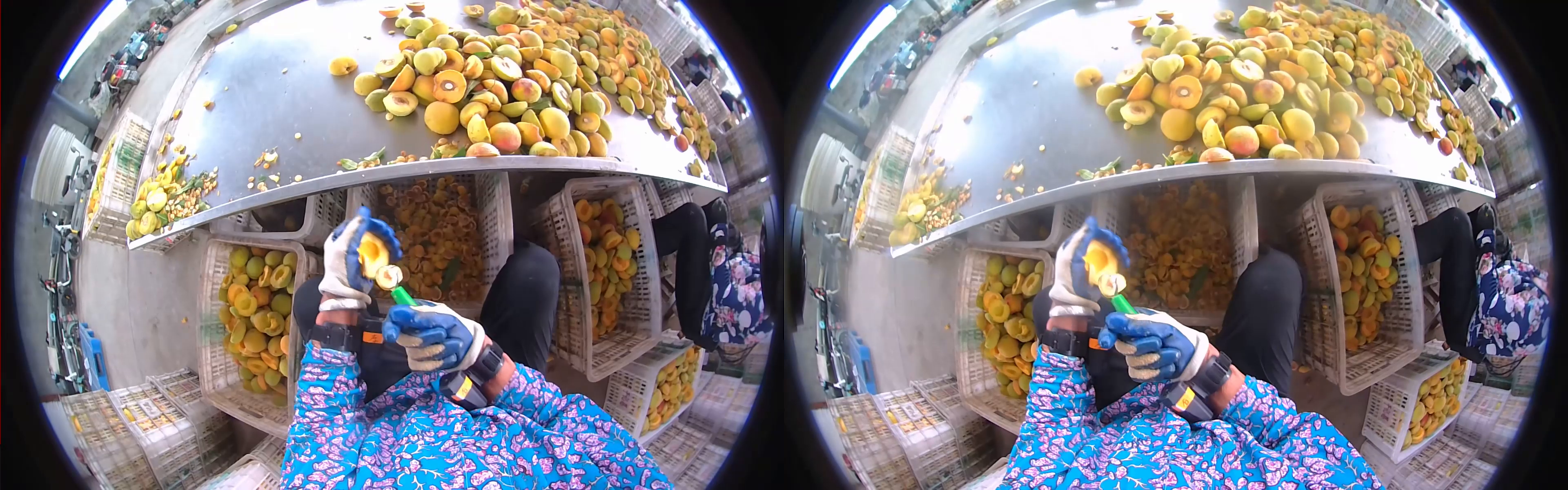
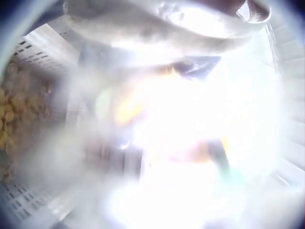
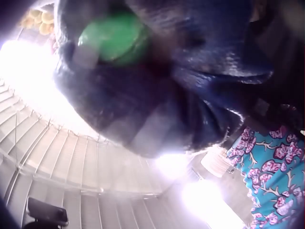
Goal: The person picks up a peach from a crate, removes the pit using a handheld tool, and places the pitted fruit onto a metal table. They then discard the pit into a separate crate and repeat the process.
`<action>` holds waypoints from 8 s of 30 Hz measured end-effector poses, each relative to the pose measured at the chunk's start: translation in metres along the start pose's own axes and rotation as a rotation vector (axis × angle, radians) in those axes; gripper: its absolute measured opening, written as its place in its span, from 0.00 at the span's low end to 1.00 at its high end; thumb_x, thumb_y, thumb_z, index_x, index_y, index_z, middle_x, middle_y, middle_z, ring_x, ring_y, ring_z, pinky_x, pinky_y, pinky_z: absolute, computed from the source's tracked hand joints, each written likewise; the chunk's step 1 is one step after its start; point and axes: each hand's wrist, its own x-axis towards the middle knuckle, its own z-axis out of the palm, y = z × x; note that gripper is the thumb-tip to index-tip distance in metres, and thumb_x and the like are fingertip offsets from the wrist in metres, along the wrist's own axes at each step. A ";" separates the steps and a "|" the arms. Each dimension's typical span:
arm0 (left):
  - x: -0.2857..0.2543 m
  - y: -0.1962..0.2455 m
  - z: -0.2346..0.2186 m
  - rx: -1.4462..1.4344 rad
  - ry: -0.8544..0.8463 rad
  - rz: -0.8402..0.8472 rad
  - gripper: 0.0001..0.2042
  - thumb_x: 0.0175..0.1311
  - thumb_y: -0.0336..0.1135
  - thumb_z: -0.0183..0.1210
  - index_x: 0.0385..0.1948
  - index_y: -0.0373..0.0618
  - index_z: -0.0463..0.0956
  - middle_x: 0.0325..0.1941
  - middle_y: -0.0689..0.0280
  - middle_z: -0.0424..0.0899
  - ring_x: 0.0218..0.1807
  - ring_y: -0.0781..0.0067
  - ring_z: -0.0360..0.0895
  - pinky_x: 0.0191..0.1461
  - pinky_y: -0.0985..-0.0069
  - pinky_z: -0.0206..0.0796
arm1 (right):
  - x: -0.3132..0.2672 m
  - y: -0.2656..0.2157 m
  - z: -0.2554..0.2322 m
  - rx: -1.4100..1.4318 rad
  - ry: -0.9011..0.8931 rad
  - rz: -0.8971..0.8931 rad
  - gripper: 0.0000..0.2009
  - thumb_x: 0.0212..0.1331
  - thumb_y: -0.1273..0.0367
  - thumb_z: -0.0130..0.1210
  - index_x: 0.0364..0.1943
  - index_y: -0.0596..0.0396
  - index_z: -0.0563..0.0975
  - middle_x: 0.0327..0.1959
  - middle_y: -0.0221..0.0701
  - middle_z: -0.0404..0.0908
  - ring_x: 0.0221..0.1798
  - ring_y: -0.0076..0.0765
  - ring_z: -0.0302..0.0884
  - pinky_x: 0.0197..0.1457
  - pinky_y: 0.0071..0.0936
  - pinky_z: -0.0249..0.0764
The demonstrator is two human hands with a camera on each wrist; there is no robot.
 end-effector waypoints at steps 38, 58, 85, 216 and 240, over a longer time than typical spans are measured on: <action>-0.053 0.077 -0.039 0.145 0.335 0.445 0.13 0.64 0.38 0.54 0.42 0.36 0.76 0.34 0.59 0.81 0.36 0.65 0.79 0.40 0.67 0.75 | -0.022 -0.033 -0.027 -2.067 1.121 -0.015 0.15 0.60 0.59 0.49 0.35 0.59 0.74 0.31 0.50 0.80 0.37 0.56 0.79 0.41 0.46 0.73; 0.218 0.053 0.126 1.969 0.479 0.290 0.26 0.48 0.51 0.67 0.43 0.42 0.73 0.43 0.51 0.81 0.49 0.50 0.78 0.51 0.62 0.68 | -0.026 -0.047 -0.056 -1.876 1.014 -0.049 0.16 0.59 0.57 0.50 0.34 0.59 0.70 0.26 0.45 0.80 0.30 0.57 0.78 0.34 0.50 0.72; -0.031 0.031 -0.001 -0.148 0.027 0.106 0.23 0.70 0.52 0.45 0.40 0.37 0.76 0.37 0.56 0.82 0.39 0.59 0.81 0.43 0.65 0.76 | 0.045 -0.015 0.035 -2.033 0.878 -0.300 0.16 0.54 0.61 0.59 0.37 0.59 0.70 0.27 0.47 0.79 0.33 0.55 0.79 0.34 0.41 0.73; 0.023 0.148 0.009 1.331 0.443 0.596 0.14 0.55 0.29 0.63 0.43 0.36 0.78 0.40 0.62 0.84 0.41 0.75 0.79 0.49 0.79 0.70 | -0.012 -0.033 -0.068 -1.733 1.021 0.150 0.18 0.56 0.55 0.54 0.36 0.59 0.74 0.29 0.47 0.81 0.36 0.54 0.80 0.39 0.45 0.72; 0.058 0.094 0.006 -0.224 -0.198 -0.014 0.24 0.67 0.51 0.49 0.56 0.41 0.68 0.52 0.56 0.77 0.55 0.57 0.75 0.57 0.58 0.71 | -0.011 -0.040 -0.073 -1.626 1.080 -0.146 0.20 0.53 0.56 0.59 0.37 0.60 0.74 0.36 0.50 0.80 0.42 0.57 0.77 0.44 0.44 0.73</action>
